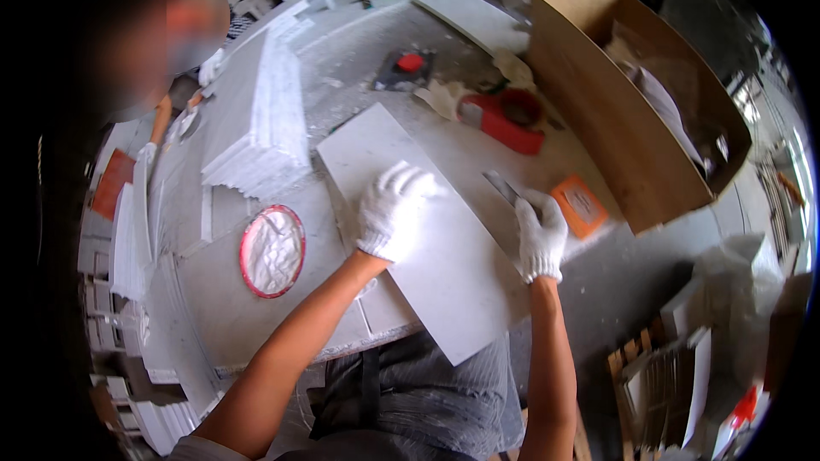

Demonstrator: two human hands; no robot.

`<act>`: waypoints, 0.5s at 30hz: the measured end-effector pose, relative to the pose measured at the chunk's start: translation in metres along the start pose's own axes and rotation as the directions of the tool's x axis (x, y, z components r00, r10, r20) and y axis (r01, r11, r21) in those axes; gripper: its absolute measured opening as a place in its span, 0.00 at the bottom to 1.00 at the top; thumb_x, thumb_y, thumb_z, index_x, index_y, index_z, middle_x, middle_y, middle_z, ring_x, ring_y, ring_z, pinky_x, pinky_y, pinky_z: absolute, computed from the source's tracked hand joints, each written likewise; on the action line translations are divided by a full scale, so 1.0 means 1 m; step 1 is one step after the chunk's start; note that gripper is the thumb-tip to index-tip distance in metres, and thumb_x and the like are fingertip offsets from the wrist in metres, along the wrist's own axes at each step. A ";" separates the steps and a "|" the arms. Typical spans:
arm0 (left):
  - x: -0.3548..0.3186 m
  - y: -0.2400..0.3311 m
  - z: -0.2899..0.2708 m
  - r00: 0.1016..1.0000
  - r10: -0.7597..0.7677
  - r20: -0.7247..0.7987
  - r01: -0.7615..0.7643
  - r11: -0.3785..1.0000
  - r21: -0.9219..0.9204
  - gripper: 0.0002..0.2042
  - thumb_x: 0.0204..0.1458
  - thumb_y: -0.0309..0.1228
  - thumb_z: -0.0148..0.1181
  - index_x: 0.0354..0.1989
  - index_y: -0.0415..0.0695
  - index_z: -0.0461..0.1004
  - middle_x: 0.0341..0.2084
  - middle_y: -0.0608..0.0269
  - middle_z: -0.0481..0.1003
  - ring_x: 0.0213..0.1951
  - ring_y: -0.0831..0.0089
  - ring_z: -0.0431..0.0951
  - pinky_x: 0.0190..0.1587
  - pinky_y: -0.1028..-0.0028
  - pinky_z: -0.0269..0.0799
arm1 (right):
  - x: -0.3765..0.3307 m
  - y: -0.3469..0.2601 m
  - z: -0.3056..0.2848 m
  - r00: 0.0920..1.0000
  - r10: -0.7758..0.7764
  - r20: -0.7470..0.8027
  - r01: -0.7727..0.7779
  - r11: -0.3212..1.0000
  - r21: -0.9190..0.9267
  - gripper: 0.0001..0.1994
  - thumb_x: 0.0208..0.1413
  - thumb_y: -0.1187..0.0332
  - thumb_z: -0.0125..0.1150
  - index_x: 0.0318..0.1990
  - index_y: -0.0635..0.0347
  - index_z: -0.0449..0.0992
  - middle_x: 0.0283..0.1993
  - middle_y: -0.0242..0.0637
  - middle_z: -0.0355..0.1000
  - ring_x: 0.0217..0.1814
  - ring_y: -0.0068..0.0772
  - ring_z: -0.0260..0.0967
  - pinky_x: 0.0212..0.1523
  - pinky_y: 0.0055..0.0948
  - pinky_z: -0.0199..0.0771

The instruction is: The person applies a white paste to the edges of a rectangular stone slab using a putty knife and a cloth, then wipes the surface. The person repeats this process on multiple slabs, stacking finished pieces on the table.

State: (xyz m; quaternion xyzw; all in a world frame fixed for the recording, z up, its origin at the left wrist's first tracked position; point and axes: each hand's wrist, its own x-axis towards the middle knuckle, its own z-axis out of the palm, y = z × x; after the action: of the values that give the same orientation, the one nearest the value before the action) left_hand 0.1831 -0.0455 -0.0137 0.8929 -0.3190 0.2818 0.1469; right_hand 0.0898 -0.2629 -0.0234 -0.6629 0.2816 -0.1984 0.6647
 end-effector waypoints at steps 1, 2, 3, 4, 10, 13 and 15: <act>0.001 -0.004 0.003 1.000 0.002 -0.026 -0.003 1.000 -0.030 0.16 0.46 0.28 0.64 0.46 0.52 0.76 0.46 0.69 0.77 0.54 0.64 0.73 0.53 0.62 0.71 | 0.002 0.002 0.000 1.000 0.006 -0.003 -0.006 0.999 0.033 0.08 0.58 0.70 0.61 0.43 0.64 0.77 0.27 0.27 0.69 0.24 0.14 0.61 0.25 0.18 0.63; 0.002 -0.008 0.007 1.000 -0.013 -0.017 0.012 0.998 -0.067 0.16 0.47 0.29 0.63 0.47 0.51 0.75 0.46 0.68 0.77 0.54 0.62 0.73 0.53 0.60 0.71 | 0.002 0.005 -0.002 1.000 0.013 -0.006 -0.013 0.999 0.036 0.08 0.58 0.71 0.61 0.42 0.63 0.77 0.27 0.27 0.69 0.23 0.14 0.62 0.23 0.17 0.63; 0.001 -0.007 0.008 1.000 -0.030 -0.003 0.029 0.993 -0.118 0.16 0.49 0.30 0.61 0.49 0.50 0.74 0.46 0.66 0.76 0.54 0.61 0.73 0.53 0.59 0.70 | 0.002 0.008 -0.004 1.000 0.007 -0.008 -0.007 0.998 0.058 0.08 0.58 0.70 0.62 0.43 0.62 0.77 0.27 0.27 0.69 0.23 0.14 0.62 0.23 0.18 0.64; 0.003 -0.008 0.008 0.999 -0.042 0.011 0.043 0.985 -0.169 0.16 0.51 0.31 0.60 0.50 0.49 0.73 0.46 0.65 0.76 0.54 0.59 0.73 0.53 0.58 0.70 | 0.005 0.008 -0.003 1.000 -0.001 -0.002 0.001 0.999 0.051 0.08 0.58 0.70 0.62 0.43 0.62 0.77 0.27 0.27 0.69 0.23 0.14 0.62 0.23 0.17 0.64; -0.015 -0.003 -0.014 0.888 -0.460 -0.009 0.364 0.714 -0.598 0.19 0.53 0.27 0.62 0.53 0.42 0.68 0.46 0.57 0.76 0.46 0.55 0.78 0.47 0.61 0.75 | 0.009 -0.008 -0.006 0.999 0.053 -0.001 -0.053 0.992 0.116 0.11 0.59 0.70 0.61 0.47 0.65 0.77 0.28 0.27 0.70 0.24 0.14 0.63 0.24 0.17 0.64; -0.031 0.016 -0.059 0.735 -0.654 0.179 0.505 0.350 -0.789 0.20 0.54 0.24 0.63 0.54 0.41 0.67 0.47 0.54 0.75 0.44 0.62 0.79 0.43 0.66 0.77 | 0.005 -0.012 -0.018 0.999 0.050 0.015 -0.052 0.980 0.192 0.13 0.59 0.69 0.61 0.50 0.64 0.77 0.29 0.26 0.71 0.24 0.14 0.63 0.24 0.15 0.63; -0.057 0.019 -0.088 0.729 -0.665 0.160 0.511 0.374 -0.774 0.23 0.53 0.23 0.65 0.58 0.43 0.67 0.49 0.61 0.71 0.45 0.74 0.76 0.45 0.73 0.75 | -0.014 -0.028 -0.008 0.996 0.020 0.087 -0.037 0.979 0.201 0.16 0.59 0.69 0.62 0.52 0.65 0.75 0.32 0.28 0.72 0.25 0.13 0.64 0.25 0.15 0.64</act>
State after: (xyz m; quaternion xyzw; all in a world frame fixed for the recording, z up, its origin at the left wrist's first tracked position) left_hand 0.0986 0.0071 0.0235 0.7611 -0.0527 0.1221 0.6349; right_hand 0.0773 -0.2614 0.0064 -0.5956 0.2412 -0.1881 0.7427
